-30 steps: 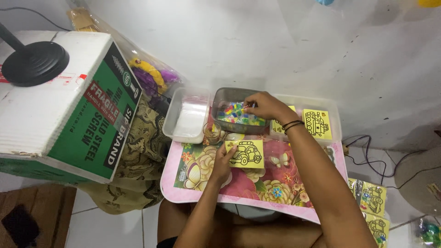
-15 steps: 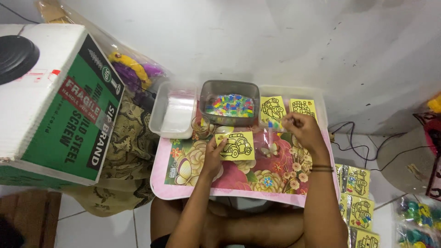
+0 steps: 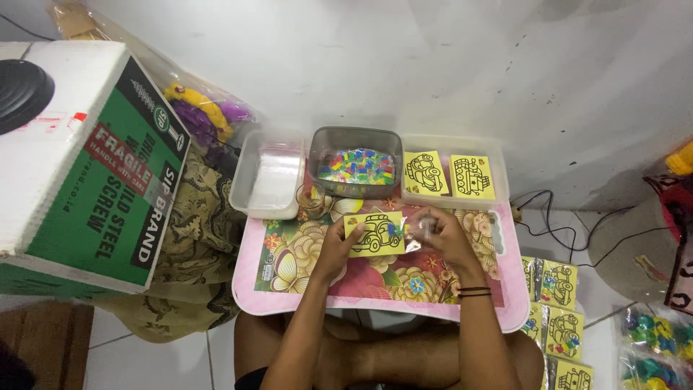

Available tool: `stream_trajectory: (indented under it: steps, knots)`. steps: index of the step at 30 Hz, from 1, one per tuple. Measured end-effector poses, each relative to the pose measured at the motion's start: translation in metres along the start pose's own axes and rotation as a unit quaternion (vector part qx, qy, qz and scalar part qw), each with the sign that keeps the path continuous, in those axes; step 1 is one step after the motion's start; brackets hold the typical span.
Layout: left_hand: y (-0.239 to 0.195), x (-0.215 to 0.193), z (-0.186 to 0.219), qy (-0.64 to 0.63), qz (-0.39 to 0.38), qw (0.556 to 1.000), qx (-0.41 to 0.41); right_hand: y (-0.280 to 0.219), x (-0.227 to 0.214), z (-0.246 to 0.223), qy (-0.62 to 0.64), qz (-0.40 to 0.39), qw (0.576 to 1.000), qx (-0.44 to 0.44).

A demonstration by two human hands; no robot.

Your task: The person sits on the floor and packs small, colorful plastic pieces into clear plastic bags. They place each filled bag onto a yellow card featuring a vehicle illustration and then arrange the completed packages on the floor.

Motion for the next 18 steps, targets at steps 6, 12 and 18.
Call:
stream_trajectory:
  steps: [6, 12, 18]
  knots:
    - [0.008, -0.009, -0.021, 0.008, -0.041, 0.999, -0.005, 0.017, -0.010, 0.055, -0.015, 0.068, 0.998, -0.010]
    - [0.017, -0.021, -0.049, 0.017, -0.070, 0.997, -0.018, 0.027, 0.007, 0.055, -0.029, 0.033, 0.998, -0.034]
    - [0.010, -0.013, -0.029, 0.044, -0.059, 0.997, -0.034, 0.031, 0.018, 0.072, 0.041, 0.043, 0.996, -0.071]
Point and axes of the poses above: each hand's wrist, its own y-axis towards the middle knuckle, its own x-axis out of the palm, z = x × y, the point moved 9 cm from there along y, towards the middle knuckle, and after that the axes turned 6 degrees about -y, right-handed, at the moved point
